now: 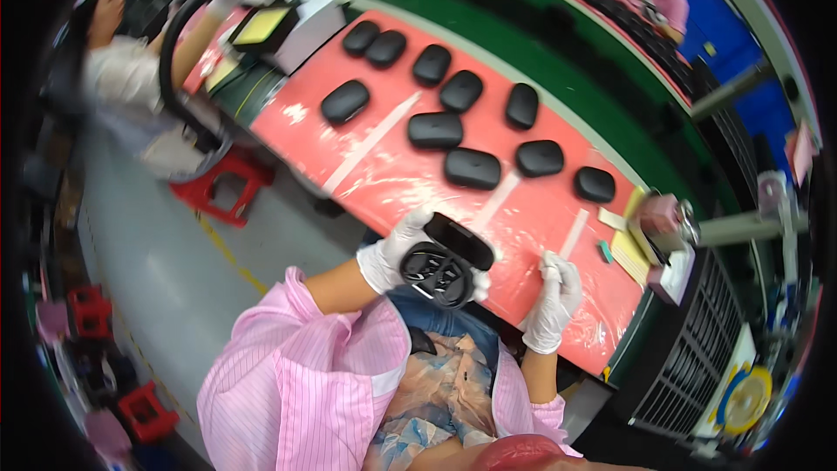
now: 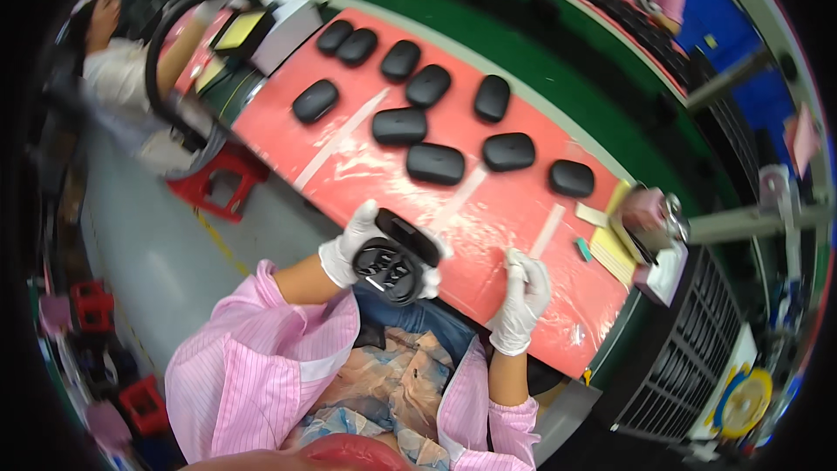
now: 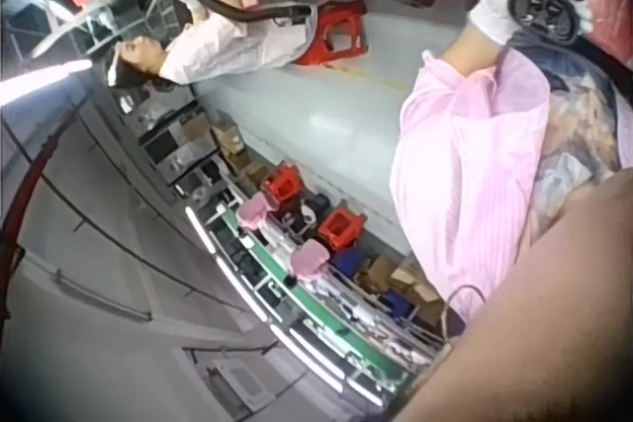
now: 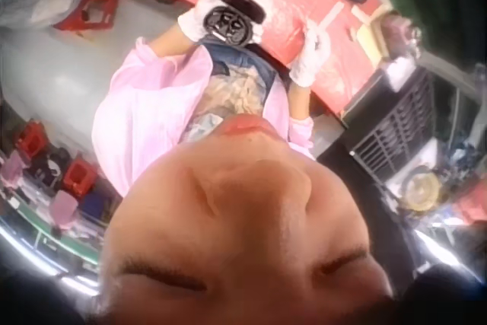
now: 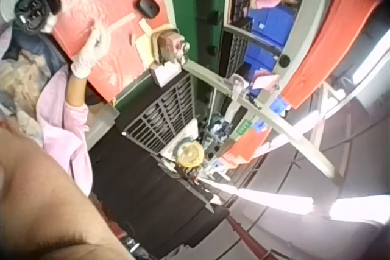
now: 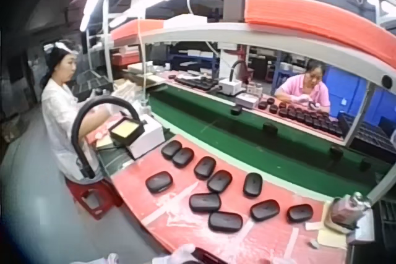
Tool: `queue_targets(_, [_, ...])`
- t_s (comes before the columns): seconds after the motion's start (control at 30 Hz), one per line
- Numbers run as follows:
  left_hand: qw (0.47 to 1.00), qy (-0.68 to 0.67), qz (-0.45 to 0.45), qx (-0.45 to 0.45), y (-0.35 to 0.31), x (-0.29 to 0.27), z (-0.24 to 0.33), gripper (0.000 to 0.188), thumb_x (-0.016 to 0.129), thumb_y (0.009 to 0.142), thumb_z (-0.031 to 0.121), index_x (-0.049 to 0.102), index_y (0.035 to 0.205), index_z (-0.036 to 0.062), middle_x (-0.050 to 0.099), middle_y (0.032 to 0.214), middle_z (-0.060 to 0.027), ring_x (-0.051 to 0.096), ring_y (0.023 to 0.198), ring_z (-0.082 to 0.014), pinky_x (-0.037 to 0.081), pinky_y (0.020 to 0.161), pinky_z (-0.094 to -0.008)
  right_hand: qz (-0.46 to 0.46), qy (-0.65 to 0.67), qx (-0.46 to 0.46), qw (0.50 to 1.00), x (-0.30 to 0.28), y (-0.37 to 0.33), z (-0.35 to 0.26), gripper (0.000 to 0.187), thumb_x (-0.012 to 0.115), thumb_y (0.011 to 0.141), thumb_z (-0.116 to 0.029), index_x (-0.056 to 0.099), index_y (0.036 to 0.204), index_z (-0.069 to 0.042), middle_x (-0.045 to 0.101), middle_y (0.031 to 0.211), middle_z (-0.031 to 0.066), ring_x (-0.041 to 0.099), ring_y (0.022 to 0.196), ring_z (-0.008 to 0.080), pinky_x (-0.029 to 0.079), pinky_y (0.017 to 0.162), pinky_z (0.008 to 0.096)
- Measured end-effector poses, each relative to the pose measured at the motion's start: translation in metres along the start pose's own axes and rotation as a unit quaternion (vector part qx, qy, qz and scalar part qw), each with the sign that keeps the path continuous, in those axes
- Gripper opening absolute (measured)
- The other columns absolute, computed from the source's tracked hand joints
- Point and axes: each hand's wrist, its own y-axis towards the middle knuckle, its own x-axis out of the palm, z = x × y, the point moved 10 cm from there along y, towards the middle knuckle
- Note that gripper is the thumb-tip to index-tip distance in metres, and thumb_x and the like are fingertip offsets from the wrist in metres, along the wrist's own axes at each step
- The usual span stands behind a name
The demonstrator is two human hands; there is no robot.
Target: Inspecting and wiping earbud charging cases at a factory workbench.
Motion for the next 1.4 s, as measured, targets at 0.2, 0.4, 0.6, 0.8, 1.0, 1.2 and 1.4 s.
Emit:
queue_targets(0.2, [0.946,0.237,0.177,0.132,-0.174,-0.055,0.083,0.105,0.052,0.075,0.079,0.047,0.128,-0.0115,0.063,0.107,-0.0296,0.064,0.098,-0.0422,0.050,0.090,-0.0493,0.019,-0.057,-0.014,0.998,-0.006,-0.007,0.002,0.020,0.055,0.095,-0.008,0.063,0.107,0.006,0.062,0.098,0.0067,0.056,0.090,0.0129,0.045,0.086,0.0261])
queue_targets(0.4, [0.638,-0.075,0.456,0.616,-0.380,-0.145,0.267,0.074,0.068,0.077,0.059,0.046,0.127,0.0087,0.047,0.131,-0.0208,0.043,0.122,-0.0474,0.030,0.108,-0.0644,0.022,-0.107,-0.030,0.994,-0.006,0.001,-0.002,0.018,0.055,0.095,-0.007,0.064,0.106,0.006,0.062,0.098,0.0058,0.056,0.090,0.0121,0.045,0.085,0.0254])
queue_targets(0.6, [0.586,0.155,0.459,0.649,-0.489,-0.143,0.359,0.055,0.057,0.085,0.061,0.061,0.109,0.0117,0.061,0.095,-0.0072,0.054,0.090,-0.0297,0.047,0.086,-0.0493,0.016,-0.184,-0.067,0.980,0.008,0.008,-0.020,0.015,0.056,0.089,0.003,0.068,0.099,0.003,0.062,0.091,0.0081,0.059,0.086,0.0150,0.048,0.081,0.0257])
queue_targets(0.8, [0.698,0.149,0.506,0.484,-0.392,-0.130,0.287,0.055,0.066,0.083,0.055,0.060,0.110,0.0083,0.061,0.097,-0.0099,0.057,0.084,-0.0324,0.052,0.077,-0.0497,0.039,-0.181,-0.089,0.979,-0.004,-0.009,-0.020,0.016,0.054,0.089,0.005,0.067,0.098,0.003,0.060,0.093,0.0065,0.058,0.087,0.0140,0.048,0.084,0.0272])
queue_targets(1.0, [0.878,0.305,0.266,0.257,-0.276,-0.050,0.154,0.091,0.053,0.083,0.067,0.044,0.133,-0.0072,0.059,0.119,-0.0295,0.059,0.109,-0.0421,0.047,0.097,-0.0544,0.004,-0.187,-0.092,0.978,0.004,-0.008,-0.023,0.017,0.055,0.089,0.004,0.067,0.100,0.003,0.063,0.094,0.0076,0.059,0.088,0.0159,0.048,0.083,0.0276])
queue_targets(1.2, [0.836,0.386,0.214,0.326,-0.098,0.049,0.097,0.095,0.050,0.080,0.069,0.044,0.135,-0.0090,0.059,0.122,-0.0280,0.062,0.111,-0.0386,0.050,0.097,-0.0456,-0.002,-0.159,-0.109,0.981,0.009,0.000,-0.036,0.018,0.057,0.088,0.003,0.069,0.101,0.001,0.066,0.095,0.0102,0.061,0.092,0.0186,0.048,0.083,0.0294])
queue_targets(1.4, [0.852,0.434,0.123,0.267,-0.002,0.088,0.057,0.080,0.043,0.092,0.062,0.046,0.136,-0.0048,0.061,0.123,-0.0208,0.062,0.111,-0.0274,0.053,0.094,-0.0375,-0.131,-0.214,-0.346,0.904,0.063,-0.023,-0.155,0.026,0.061,0.080,0.008,0.069,0.103,-0.002,0.063,0.092,0.0082,0.060,0.087,0.0200,0.048,0.078,0.0310])
